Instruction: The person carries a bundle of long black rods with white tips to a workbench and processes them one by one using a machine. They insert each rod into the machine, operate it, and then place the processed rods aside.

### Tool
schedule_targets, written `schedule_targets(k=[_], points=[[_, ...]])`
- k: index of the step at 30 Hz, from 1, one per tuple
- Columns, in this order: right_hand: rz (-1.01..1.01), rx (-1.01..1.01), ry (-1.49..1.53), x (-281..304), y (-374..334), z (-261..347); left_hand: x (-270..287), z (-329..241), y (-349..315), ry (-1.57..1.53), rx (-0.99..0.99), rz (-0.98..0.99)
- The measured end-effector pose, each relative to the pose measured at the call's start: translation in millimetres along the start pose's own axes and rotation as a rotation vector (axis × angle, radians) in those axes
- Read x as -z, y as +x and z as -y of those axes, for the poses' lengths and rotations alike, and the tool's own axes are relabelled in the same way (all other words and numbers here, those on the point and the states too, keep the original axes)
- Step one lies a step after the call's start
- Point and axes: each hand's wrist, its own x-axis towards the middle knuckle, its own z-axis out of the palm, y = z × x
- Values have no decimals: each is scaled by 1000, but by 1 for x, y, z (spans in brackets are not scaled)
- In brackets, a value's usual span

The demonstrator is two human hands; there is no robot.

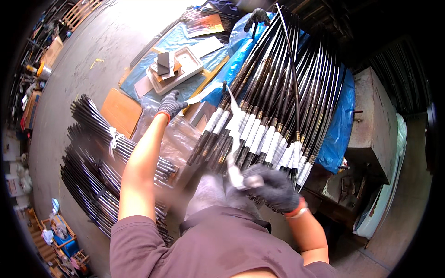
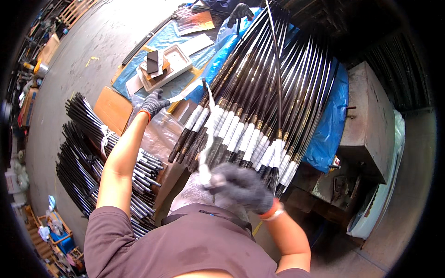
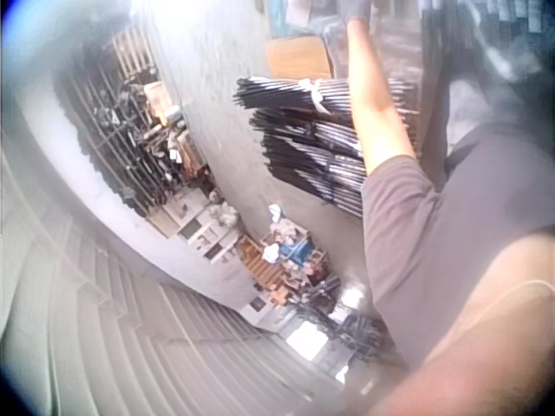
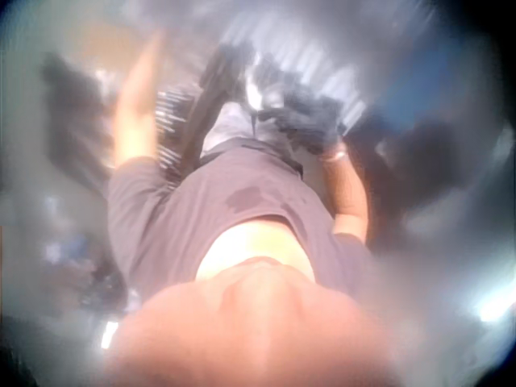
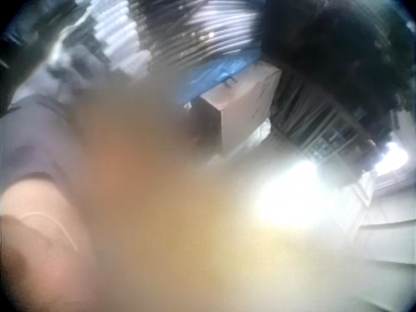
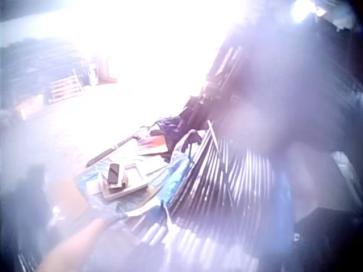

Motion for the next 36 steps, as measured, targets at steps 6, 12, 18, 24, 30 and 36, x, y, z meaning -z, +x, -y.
schedule_targets(k=[6, 12, 18, 24, 30, 36], points=[[96, 229, -692, -56, 47, -46, 34, -122, -25, -212, -435, 47], [-787, -25, -1075, 36, -15, -32, 12, -169, -107, -140, -1018, -148], [-787, -274, -1316, 64, -69, -70, -3, -130, -68, 601, -680, -77], [-1029, -82, -985, 68, -101, -71, 50, -79, -101, 711, -492, -201], [-1190, -94, -1017, 86, -159, -109, 2, -183, -134, -203, -631, 84], [-1174, -165, -396, 90, -192, -182, -51, -165, -88, 163, -542, -162]])
